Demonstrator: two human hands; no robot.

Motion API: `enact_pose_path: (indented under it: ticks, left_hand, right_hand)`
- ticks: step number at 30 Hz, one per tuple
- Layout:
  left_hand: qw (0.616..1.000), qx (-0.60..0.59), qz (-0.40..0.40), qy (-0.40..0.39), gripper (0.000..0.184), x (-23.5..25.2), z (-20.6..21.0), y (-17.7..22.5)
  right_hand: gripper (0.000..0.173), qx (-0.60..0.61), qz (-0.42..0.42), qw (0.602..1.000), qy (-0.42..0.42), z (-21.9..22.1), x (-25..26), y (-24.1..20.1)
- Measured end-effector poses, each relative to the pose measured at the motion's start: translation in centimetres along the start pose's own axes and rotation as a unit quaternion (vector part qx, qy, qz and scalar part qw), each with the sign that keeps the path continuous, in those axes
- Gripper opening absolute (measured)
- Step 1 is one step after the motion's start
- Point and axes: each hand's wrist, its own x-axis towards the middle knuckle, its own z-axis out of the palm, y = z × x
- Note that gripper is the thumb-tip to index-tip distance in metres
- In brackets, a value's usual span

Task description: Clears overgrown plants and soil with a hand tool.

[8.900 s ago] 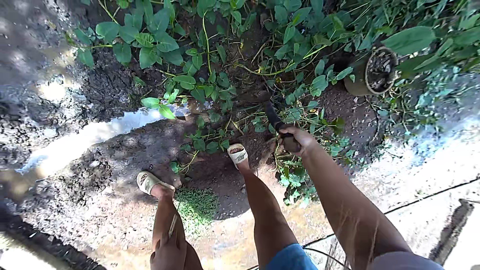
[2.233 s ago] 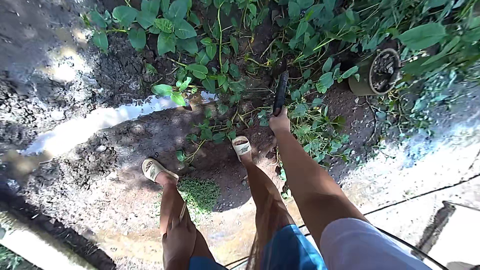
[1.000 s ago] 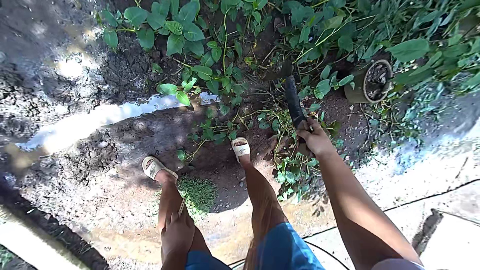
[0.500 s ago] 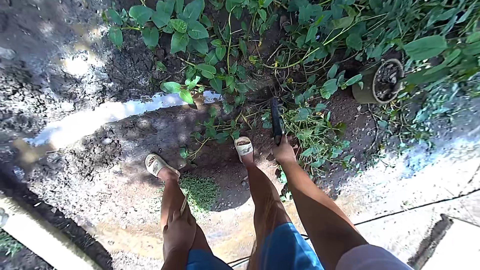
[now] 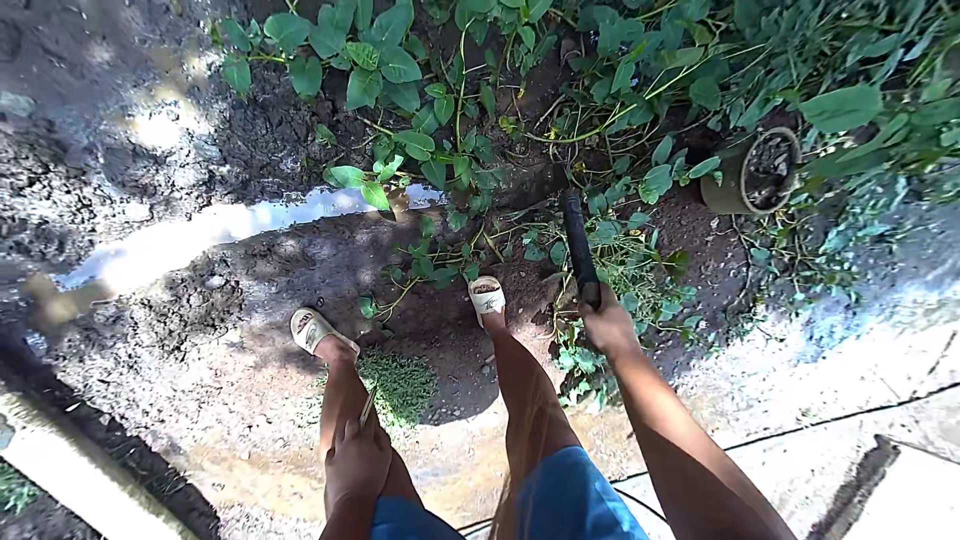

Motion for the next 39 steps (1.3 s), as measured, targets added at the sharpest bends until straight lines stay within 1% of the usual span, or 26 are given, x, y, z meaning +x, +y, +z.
enact_pose_path:
  ticks: [2, 3, 4, 6, 7, 8, 9, 10, 11, 12, 13, 14, 16, 19, 21, 23, 25, 26, 28, 30, 32, 33, 34, 36, 37, 39]
  left_hand:
    - [1.000, 0.001, -0.004, 0.012, 0.049, 0.2, 0.5, 0.0]
    - [1.000, 0.004, -0.002, 0.020, 0.047, 0.3, 0.8, -0.1]
    - [1.000, 0.007, -0.001, 0.023, 0.047, 0.4, 1.0, -0.2]
    - [1.000, 0.006, -0.001, 0.026, 0.047, 0.5, 1.1, -0.3]
    - [1.000, 0.008, -0.001, 0.023, 0.048, 0.4, 1.1, -0.5]
    - [1.000, 0.007, 0.000, 0.024, 0.048, 0.5, 1.1, -0.4]
    - [1.000, 0.006, 0.001, 0.026, 0.048, 0.5, 1.1, -0.4]
    - [1.000, 0.006, 0.002, 0.026, 0.048, 0.5, 1.1, -0.4]
    - [1.000, 0.006, 0.002, 0.027, 0.048, 0.4, 1.1, -0.4]
    - [1.000, 0.002, 0.003, 0.031, 0.048, 0.7, 1.0, -0.3]
    - [0.999, -0.003, 0.003, 0.034, 0.048, 1.1, 0.8, -0.2]
    - [1.000, -0.003, 0.003, 0.029, 0.048, 0.9, 1.0, -0.4]
    - [1.000, 0.000, 0.003, 0.016, 0.048, 0.2, 1.3, -0.6]
    - [0.999, -0.003, 0.003, 0.034, 0.048, 1.0, 1.0, -0.2]
    - [1.000, -0.012, 0.001, 0.008, 0.049, 0.1, 0.4, -0.1]
    - [0.999, -0.031, 0.003, -0.016, 0.052, 0.0, -0.9, 0.2]
    - [0.999, -0.028, 0.001, -0.018, 0.054, -0.1, -0.5, 0.0]
    - [0.999, -0.031, 0.000, -0.020, 0.053, -0.2, -0.7, 0.0]
    - [1.000, -0.017, -0.001, 0.000, 0.052, 0.5, 0.4, -0.3]
    - [1.000, -0.016, 0.000, 0.006, 0.051, 0.7, 0.8, -0.5]
    - [1.000, -0.024, 0.004, 0.005, 0.051, 0.6, 0.5, -0.6]
    - [1.000, -0.030, 0.007, 0.006, 0.051, 0.5, 0.5, -0.7]
    - [0.999, -0.037, 0.009, 0.009, 0.051, 0.5, 0.4, -0.9]
    - [0.998, -0.053, 0.011, 0.009, 0.050, 0.4, 0.2, -1.2]
    - [0.998, -0.061, 0.013, 0.010, 0.050, 0.3, 0.3, -1.3]
    - [0.996, -0.086, 0.017, 0.009, 0.050, 0.4, 0.3, -1.7]
  right_hand:
    - [0.071, -0.033, -0.018, 0.999, 0.033, 0.6, 0.6, 1.1]
    - [0.070, -0.002, -0.010, 0.999, 0.030, 0.4, 0.8, 1.0]
    - [0.063, 0.081, 0.002, 0.996, 0.021, -0.3, 1.3, 0.3]
    - [0.029, 0.312, 0.041, 0.949, -0.014, -1.6, 3.1, -1.5]
    - [0.022, 0.342, 0.066, 0.937, -0.027, -1.8, 3.9, -1.7]
    - [0.031, 0.279, 0.077, 0.957, -0.030, -2.1, 4.5, -1.8]
    - [0.048, 0.156, 0.082, 0.984, -0.030, -2.4, 4.8, -1.9]
    - [0.057, 0.085, 0.086, 0.992, -0.026, -2.1, 4.8, -1.6]
    - [0.056, 0.111, 0.087, 0.990, -0.017, -1.7, 4.7, -1.3]
    - [0.047, 0.194, 0.080, 0.978, -0.007, -1.2, 4.8, -1.3]
    - [0.038, 0.239, 0.074, 0.968, 0.000, -1.0, 5.1, -1.8]
    - [0.043, 0.214, 0.083, 0.973, -0.011, -1.1, 4.9, -2.0]
    - [0.055, 0.094, 0.084, 0.991, -0.038, -1.0, 4.5, -1.3]
    - [0.056, 0.112, 0.065, 0.991, -0.029, -0.8, 5.0, -2.5]
    - [0.057, 0.085, 0.070, 0.993, -0.033, -1.0, 4.4, -2.1]
    - [0.055, 0.125, 0.063, 0.990, -0.027, -1.4, 4.5, -2.3]
    - [0.053, 0.128, 0.056, 0.990, -0.014, -1.9, 3.7, -2.2]
    - [0.053, 0.116, 0.045, 0.992, -0.001, -2.3, 3.1, -2.3]
    - [0.059, 0.091, 0.016, 0.995, 0.028, -3.0, 1.2, -2.8]
    - [0.065, 0.110, -0.029, 0.990, 0.081, -3.5, -1.2, -3.4]
    - [0.077, 0.129, -0.076, 0.980, 0.135, -3.8, -2.8, -4.9]
    - [0.082, 0.139, -0.095, 0.976, 0.140, -3.8, -3.1, -6.0]
    - [0.079, 0.148, -0.111, 0.975, 0.126, -3.9, -3.1, -7.4]
    - [0.055, 0.132, -0.137, 0.978, 0.086, -4.0, -2.9, -11.0]
    - [0.051, 0.117, -0.149, 0.979, 0.078, -4.3, -3.2, -13.0]
    - [0.053, 0.076, -0.164, 0.981, 0.074, -4.9, -4.4, -17.5]
